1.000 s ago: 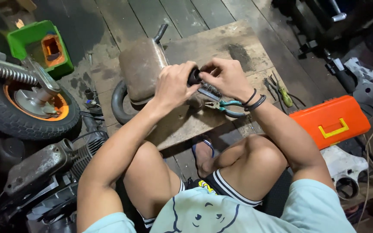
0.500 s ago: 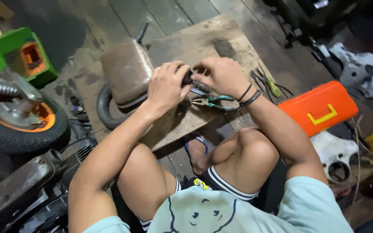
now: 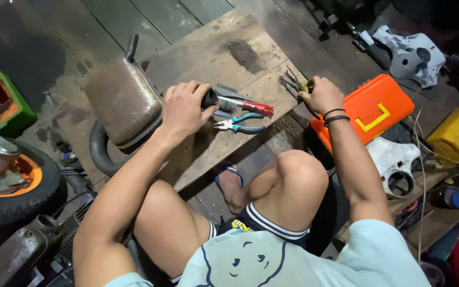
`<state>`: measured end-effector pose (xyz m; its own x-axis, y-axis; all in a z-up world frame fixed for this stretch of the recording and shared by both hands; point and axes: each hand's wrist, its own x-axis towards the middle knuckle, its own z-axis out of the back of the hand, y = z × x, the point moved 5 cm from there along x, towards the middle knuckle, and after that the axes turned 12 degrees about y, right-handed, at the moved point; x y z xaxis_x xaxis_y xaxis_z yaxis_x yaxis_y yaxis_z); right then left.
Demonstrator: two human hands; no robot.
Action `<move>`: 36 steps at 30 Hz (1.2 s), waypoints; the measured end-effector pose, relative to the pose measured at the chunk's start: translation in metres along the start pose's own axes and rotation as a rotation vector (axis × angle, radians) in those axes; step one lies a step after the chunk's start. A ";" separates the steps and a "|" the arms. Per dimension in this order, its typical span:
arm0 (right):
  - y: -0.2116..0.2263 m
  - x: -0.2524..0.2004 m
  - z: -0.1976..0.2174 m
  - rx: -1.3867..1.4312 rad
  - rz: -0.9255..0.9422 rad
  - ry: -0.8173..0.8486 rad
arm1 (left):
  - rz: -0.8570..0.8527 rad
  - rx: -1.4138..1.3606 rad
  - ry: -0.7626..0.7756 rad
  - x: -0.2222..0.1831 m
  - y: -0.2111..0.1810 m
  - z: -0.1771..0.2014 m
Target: The person is using pliers to pry a metal ring off an exhaust pipe and then smoothing the surface with a wire brush.
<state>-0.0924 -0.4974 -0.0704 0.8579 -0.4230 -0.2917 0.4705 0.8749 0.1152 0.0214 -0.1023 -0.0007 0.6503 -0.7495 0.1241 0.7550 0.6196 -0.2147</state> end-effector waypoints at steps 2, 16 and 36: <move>-0.008 0.010 -0.014 -0.037 0.005 -0.044 | -0.003 0.007 -0.007 0.001 0.000 -0.001; 0.039 0.008 -0.017 -0.089 0.269 -0.137 | 0.032 -0.027 -0.083 -0.007 0.003 0.020; -0.051 0.030 -0.030 0.020 0.021 0.181 | 0.044 -0.188 -0.154 -0.013 0.017 0.026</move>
<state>-0.0970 -0.5479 -0.1132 0.8173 -0.3541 -0.4547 0.4587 0.8773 0.1414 0.0278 -0.0759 0.0191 0.6980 -0.6697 0.2537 0.7063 0.5855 -0.3979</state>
